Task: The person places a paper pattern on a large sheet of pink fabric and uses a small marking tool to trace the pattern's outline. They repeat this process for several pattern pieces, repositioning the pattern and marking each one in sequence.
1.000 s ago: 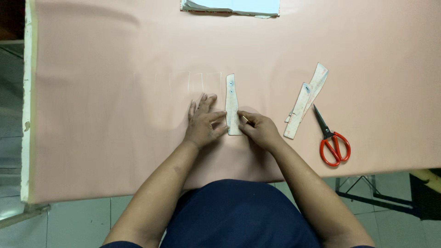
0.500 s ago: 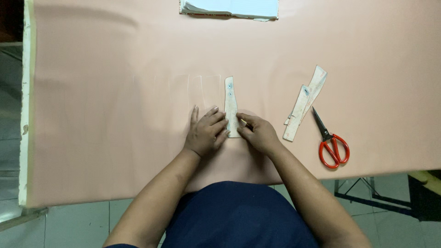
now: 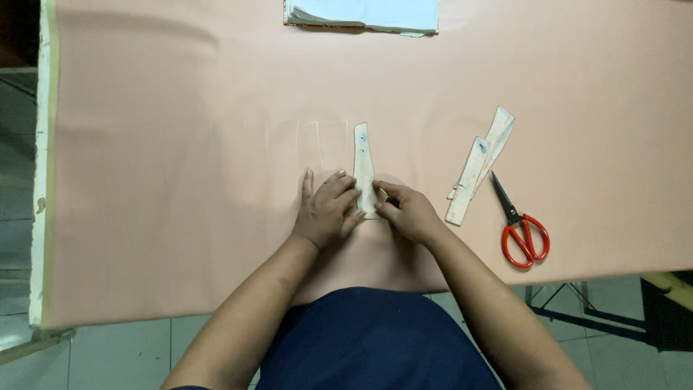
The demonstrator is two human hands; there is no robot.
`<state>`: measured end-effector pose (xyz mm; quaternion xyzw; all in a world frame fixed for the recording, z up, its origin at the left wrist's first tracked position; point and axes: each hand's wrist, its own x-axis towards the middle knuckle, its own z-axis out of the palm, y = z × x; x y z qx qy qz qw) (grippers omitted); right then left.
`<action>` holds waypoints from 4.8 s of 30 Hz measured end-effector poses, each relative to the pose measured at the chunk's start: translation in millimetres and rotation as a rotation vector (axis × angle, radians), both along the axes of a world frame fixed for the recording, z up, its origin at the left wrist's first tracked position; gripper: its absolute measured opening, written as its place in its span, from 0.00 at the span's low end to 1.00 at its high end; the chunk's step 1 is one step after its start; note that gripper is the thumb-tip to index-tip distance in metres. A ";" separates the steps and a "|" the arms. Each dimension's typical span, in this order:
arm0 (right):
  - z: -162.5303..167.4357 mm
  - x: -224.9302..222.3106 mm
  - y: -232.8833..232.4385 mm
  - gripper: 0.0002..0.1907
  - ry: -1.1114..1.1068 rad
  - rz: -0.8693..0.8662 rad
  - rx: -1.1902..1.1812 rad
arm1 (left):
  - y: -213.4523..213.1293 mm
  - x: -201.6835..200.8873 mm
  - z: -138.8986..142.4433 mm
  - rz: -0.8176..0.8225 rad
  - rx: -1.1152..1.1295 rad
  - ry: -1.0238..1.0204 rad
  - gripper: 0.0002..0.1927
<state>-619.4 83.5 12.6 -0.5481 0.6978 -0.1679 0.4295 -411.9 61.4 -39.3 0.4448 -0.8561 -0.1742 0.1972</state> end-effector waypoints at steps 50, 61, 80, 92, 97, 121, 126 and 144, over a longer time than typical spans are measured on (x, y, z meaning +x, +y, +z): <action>37.6 36.9 -109.3 0.13 0.302 0.210 -0.423 | 1.8 -34.0 30.7 -0.094 -0.013 -0.242 0.13; 43.7 36.0 -132.3 0.12 0.259 0.137 -0.472 | -17.5 -31.7 40.7 -0.098 0.156 -0.244 0.13; 27.7 3.1 -26.4 0.12 0.173 0.130 -0.370 | -22.4 -22.9 37.5 -0.073 0.203 -0.132 0.26; 17.2 -6.2 46.6 0.11 0.193 0.067 -0.298 | -41.9 -20.1 51.1 -0.144 0.257 -0.215 0.28; 13.4 -0.1 47.4 0.10 0.120 0.085 -0.339 | -53.4 -18.1 43.3 -0.123 0.274 -0.172 0.09; 14.4 27.0 -29.0 0.08 0.165 0.124 -0.551 | -68.0 -8.4 35.7 -0.121 0.314 -0.055 0.12; 13.1 11.0 -51.5 0.11 0.108 -0.102 -0.429 | -56.7 -5.9 24.6 -0.121 0.290 -0.001 0.15; 6.2 10.2 -94.2 0.11 0.064 -0.050 -0.405 | -45.3 -5.8 -2.3 -0.086 -0.064 -0.068 0.16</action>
